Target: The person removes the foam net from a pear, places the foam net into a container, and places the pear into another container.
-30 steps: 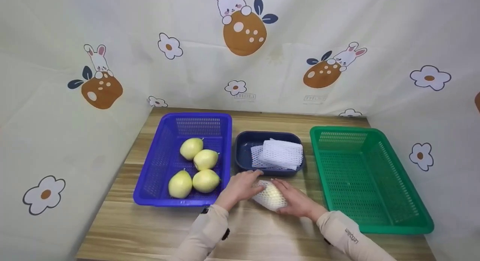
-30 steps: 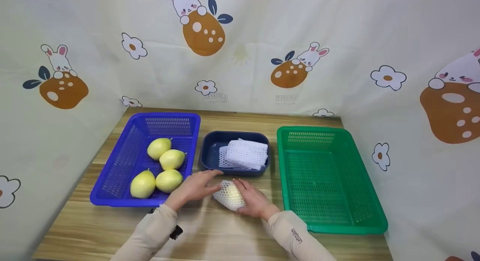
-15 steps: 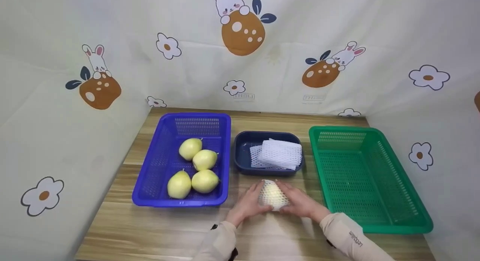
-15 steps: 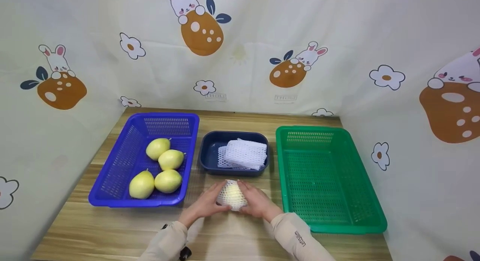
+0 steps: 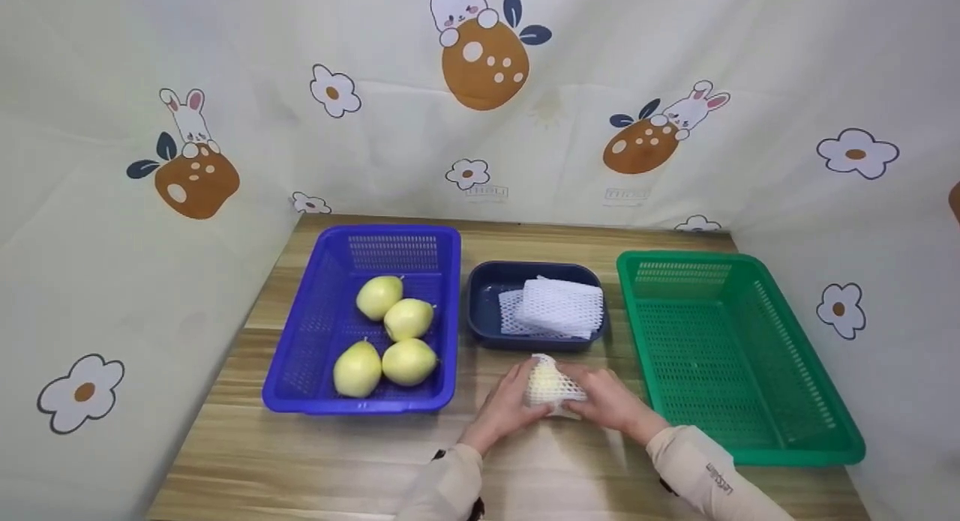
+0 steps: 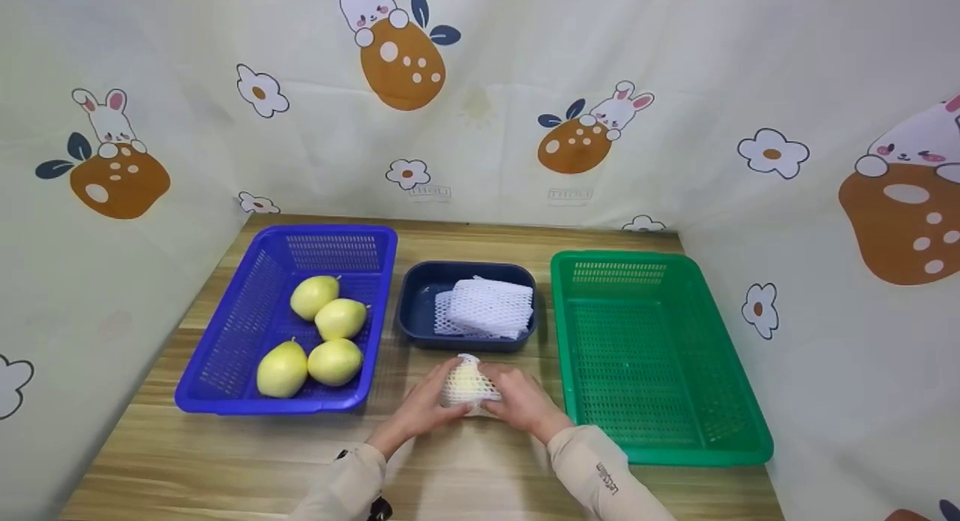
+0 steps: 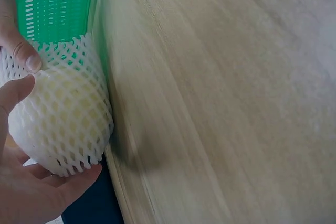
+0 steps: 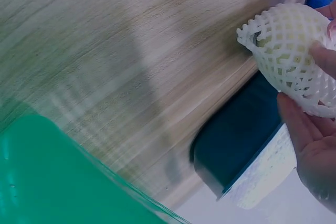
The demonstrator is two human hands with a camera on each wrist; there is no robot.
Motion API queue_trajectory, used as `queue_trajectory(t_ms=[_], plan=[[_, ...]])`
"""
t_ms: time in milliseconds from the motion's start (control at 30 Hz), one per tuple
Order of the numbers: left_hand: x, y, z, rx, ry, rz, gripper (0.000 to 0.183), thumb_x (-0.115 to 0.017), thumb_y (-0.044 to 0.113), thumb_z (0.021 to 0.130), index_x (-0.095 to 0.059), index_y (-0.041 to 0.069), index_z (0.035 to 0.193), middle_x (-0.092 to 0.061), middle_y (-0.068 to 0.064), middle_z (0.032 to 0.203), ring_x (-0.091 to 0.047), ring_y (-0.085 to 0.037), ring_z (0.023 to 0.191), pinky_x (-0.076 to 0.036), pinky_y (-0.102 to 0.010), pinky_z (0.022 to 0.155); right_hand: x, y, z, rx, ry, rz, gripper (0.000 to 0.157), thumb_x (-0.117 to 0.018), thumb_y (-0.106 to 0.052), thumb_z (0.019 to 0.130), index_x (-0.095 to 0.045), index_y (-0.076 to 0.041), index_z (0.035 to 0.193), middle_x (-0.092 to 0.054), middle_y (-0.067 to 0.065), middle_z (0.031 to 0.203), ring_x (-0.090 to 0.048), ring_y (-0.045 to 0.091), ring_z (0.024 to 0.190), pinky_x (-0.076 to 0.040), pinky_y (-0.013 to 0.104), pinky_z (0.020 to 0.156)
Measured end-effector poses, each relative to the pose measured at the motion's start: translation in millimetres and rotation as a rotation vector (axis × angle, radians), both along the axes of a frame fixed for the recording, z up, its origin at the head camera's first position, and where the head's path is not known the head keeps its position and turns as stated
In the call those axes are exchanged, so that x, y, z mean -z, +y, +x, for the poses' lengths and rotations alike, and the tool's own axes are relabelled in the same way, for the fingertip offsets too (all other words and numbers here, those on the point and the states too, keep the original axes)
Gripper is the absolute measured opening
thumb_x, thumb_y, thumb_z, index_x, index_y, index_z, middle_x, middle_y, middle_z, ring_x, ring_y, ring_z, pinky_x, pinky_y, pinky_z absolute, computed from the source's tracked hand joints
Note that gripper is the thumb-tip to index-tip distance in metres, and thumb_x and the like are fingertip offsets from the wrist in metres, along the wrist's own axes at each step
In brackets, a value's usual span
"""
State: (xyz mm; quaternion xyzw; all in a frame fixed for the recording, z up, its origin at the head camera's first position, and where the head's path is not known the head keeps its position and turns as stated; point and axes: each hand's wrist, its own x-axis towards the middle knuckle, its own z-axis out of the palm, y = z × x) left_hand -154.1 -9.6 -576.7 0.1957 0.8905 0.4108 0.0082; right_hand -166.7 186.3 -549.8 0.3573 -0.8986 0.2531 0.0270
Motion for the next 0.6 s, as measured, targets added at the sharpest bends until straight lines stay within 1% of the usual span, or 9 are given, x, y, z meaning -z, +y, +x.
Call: queue_trajectory(t_ms=[67, 167, 267, 300, 433, 600], plan=[[-0.9, 0.4, 0.4, -0.008, 0.003, -0.016, 0.075, -0.071, 0.03, 0.072, -0.035, 0.003, 0.132, -0.045, -0.016, 0.123, -0.045, -0.031, 0.109, -0.035, -0.041, 0.09, 2.1, -0.7, 0.1, -0.003, -0.018, 0.021, 0.066, -0.075, -0.017, 0.068, -0.045, 0.002, 0.124, -0.051, 0.018, 0.117, -0.051, 0.029, 0.101, -0.043, 0.042, 0.08], [-2.0, 0.7, 1.0, -0.007, 0.011, -0.042, 0.074, -0.071, 0.029, 0.072, -0.035, 0.003, 0.131, -0.045, -0.016, 0.124, -0.045, -0.031, 0.11, -0.036, -0.041, 0.089, 4.3, -3.0, 1.1, -0.022, -0.079, 0.047, 0.079, -0.075, -0.016, 0.068, -0.032, 0.003, 0.132, -0.038, 0.024, 0.127, -0.041, 0.035, 0.112, -0.037, 0.045, 0.087], [-2.6, 1.0, 0.9, -0.002, 0.025, -0.06, 0.073, -0.07, 0.03, 0.073, -0.035, 0.004, 0.132, -0.044, -0.016, 0.125, -0.044, -0.03, 0.111, -0.036, -0.041, 0.089, 5.7, -5.3, 2.1, -0.034, -0.109, 0.041, 0.081, -0.073, -0.013, 0.071, -0.026, 0.004, 0.135, -0.032, 0.027, 0.131, -0.035, 0.037, 0.117, -0.033, 0.046, 0.091], [-2.5, 1.2, 0.7, -0.001, 0.025, -0.062, 0.073, -0.07, 0.03, 0.073, -0.035, 0.004, 0.132, -0.044, -0.016, 0.125, -0.043, -0.03, 0.111, -0.036, -0.041, 0.09, 5.6, -5.9, 2.5, -0.032, -0.109, 0.033, 0.08, -0.072, -0.014, 0.072, -0.026, 0.004, 0.135, -0.033, 0.027, 0.131, -0.035, 0.036, 0.117, -0.033, 0.047, 0.091], [-1.0, 0.6, 0.0, -0.009, 0.018, -0.06, 0.074, -0.07, 0.032, 0.073, -0.035, 0.005, 0.132, -0.044, -0.016, 0.125, -0.044, -0.031, 0.11, -0.036, -0.042, 0.089, 5.9, -6.9, 2.6, -0.023, -0.049, 0.013, 0.072, -0.071, -0.018, 0.074, -0.033, 0.002, 0.133, -0.042, 0.024, 0.125, -0.042, 0.035, 0.112, -0.036, 0.047, 0.087], [0.9, -1.2, 0.0, -0.022, -0.011, -0.016, 0.079, -0.07, 0.034, 0.073, -0.031, 0.004, 0.134, -0.044, -0.019, 0.124, -0.044, -0.032, 0.11, -0.035, -0.043, 0.09, 6.6, -5.2, 2.6, 0.001, 0.03, -0.018, 0.061, -0.072, -0.02, 0.073, -0.046, 0.001, 0.125, -0.051, 0.02, 0.117, -0.051, 0.032, 0.103, -0.042, 0.042, 0.082]])
